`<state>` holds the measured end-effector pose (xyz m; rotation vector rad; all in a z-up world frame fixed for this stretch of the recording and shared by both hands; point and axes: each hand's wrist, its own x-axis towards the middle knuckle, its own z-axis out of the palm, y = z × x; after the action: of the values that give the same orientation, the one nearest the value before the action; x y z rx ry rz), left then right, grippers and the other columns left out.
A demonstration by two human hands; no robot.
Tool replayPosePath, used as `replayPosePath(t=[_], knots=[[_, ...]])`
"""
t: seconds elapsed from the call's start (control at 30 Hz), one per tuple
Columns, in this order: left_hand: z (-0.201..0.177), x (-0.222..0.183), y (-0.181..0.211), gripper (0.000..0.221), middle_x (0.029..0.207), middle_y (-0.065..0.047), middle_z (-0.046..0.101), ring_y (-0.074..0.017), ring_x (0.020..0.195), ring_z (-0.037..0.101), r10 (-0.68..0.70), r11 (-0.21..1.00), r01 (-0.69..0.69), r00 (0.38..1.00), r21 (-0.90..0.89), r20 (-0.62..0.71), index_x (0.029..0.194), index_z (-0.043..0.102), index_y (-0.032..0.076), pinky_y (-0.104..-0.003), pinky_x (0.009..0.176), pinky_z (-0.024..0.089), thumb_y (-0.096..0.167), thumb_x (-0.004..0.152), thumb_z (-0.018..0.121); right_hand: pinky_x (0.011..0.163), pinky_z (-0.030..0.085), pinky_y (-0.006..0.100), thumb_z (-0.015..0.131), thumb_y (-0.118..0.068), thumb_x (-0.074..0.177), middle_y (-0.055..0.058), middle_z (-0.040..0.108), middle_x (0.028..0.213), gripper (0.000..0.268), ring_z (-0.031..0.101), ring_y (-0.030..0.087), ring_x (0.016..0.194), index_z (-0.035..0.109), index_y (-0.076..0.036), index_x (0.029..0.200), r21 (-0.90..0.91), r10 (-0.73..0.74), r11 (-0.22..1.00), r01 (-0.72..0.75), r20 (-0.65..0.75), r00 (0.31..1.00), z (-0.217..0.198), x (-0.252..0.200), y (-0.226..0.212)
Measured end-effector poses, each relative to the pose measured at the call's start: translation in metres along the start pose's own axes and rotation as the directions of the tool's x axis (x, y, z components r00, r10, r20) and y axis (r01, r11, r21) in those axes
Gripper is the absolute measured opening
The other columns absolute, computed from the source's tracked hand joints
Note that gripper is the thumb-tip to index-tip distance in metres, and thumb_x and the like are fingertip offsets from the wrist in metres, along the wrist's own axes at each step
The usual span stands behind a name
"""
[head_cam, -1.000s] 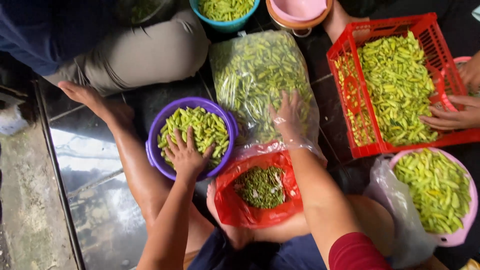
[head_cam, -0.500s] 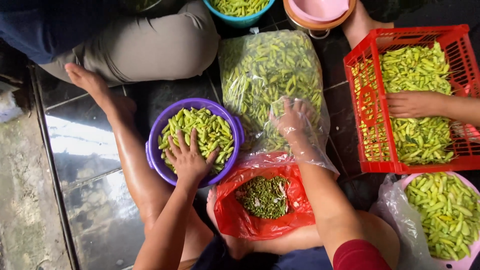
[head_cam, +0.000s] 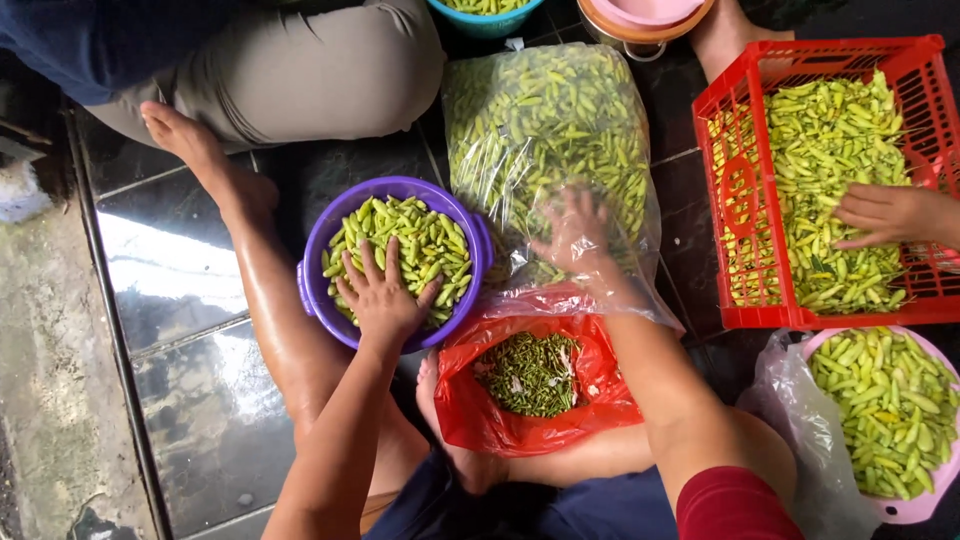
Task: A person sits on the floor and manually removes the stems from green peppers, placing the cleaned peppers into a red plastic bag.
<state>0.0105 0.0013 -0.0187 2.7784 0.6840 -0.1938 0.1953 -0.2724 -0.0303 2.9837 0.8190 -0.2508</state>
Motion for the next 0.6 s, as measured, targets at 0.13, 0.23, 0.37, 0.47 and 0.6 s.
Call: replayPosePath(t=[0.13, 0.23, 0.37, 0.47, 0.6], knots=[[0.002, -0.001, -0.001, 0.107, 0.170, -0.021, 0.013, -0.0509, 0.155, -0.001, -0.006, 1.000, 0.006, 1.000, 0.017, 0.002, 0.167, 0.017, 0.027, -0.069, 0.119, 0.004, 0.086, 0.083, 0.047, 0.102, 0.042, 0.069, 0.073, -0.072, 0.081, 0.022, 0.028, 0.152, 0.084, 0.039, 0.058, 0.132, 0.039, -0.031, 0.146, 0.382, 0.170, 0.916, -0.120, -0.102, 0.980, -0.037, 0.004, 0.006], [-0.001, -0.001, 0.003, 0.107, 0.170, -0.021, 0.013, -0.0508, 0.155, -0.001, -0.002, 1.000, 0.002, 1.000, 0.015, -0.002, 0.167, 0.017, 0.027, -0.069, 0.119, 0.003, 0.086, 0.084, 0.046, 0.111, 0.034, 0.074, 0.072, -0.078, 0.076, 0.019, 0.013, 0.168, 0.105, 0.023, 0.062, 0.145, 0.026, -0.038, 0.162, 0.394, 0.222, 0.862, -0.320, 0.274, 0.936, -0.076, 0.007, -0.013], [0.002, 0.001, 0.001, 0.106, 0.171, -0.020, 0.012, -0.0501, 0.155, -0.001, -0.007, 1.000, 0.008, 1.000, 0.023, -0.021, 0.167, 0.017, 0.028, -0.069, 0.119, 0.004, 0.086, 0.084, 0.046, 0.117, 0.031, 0.067, 0.066, -0.079, 0.081, 0.016, 0.023, 0.166, 0.093, 0.025, 0.054, 0.148, 0.036, -0.036, 0.157, 0.258, 0.215, 0.916, -0.307, 0.331, 0.919, -0.076, 0.013, -0.020], [0.007, 0.002, -0.001, 0.107, 0.171, -0.020, 0.013, -0.0504, 0.155, -0.001, -0.004, 1.000, 0.005, 1.000, 0.023, -0.030, 0.167, 0.017, 0.028, -0.069, 0.119, 0.002, 0.087, 0.083, 0.046, 0.112, 0.038, 0.069, 0.078, -0.061, 0.082, 0.014, 0.021, 0.165, 0.084, 0.030, 0.055, 0.145, 0.040, -0.037, 0.153, 0.307, 0.199, 0.904, -0.298, 0.315, 0.928, -0.036, 0.020, -0.016], [0.004, 0.001, 0.001, 0.105, 0.170, -0.021, 0.014, -0.0509, 0.155, 0.000, -0.009, 1.000, 0.009, 1.000, 0.010, -0.027, 0.167, 0.019, 0.026, -0.069, 0.118, 0.001, 0.086, 0.085, 0.045, 0.113, 0.036, 0.070, 0.085, -0.061, 0.073, 0.016, 0.010, 0.167, 0.098, 0.025, 0.053, 0.148, 0.039, -0.031, 0.154, 0.315, 0.153, 0.918, -0.240, 0.276, 0.949, -0.071, -0.006, -0.034]])
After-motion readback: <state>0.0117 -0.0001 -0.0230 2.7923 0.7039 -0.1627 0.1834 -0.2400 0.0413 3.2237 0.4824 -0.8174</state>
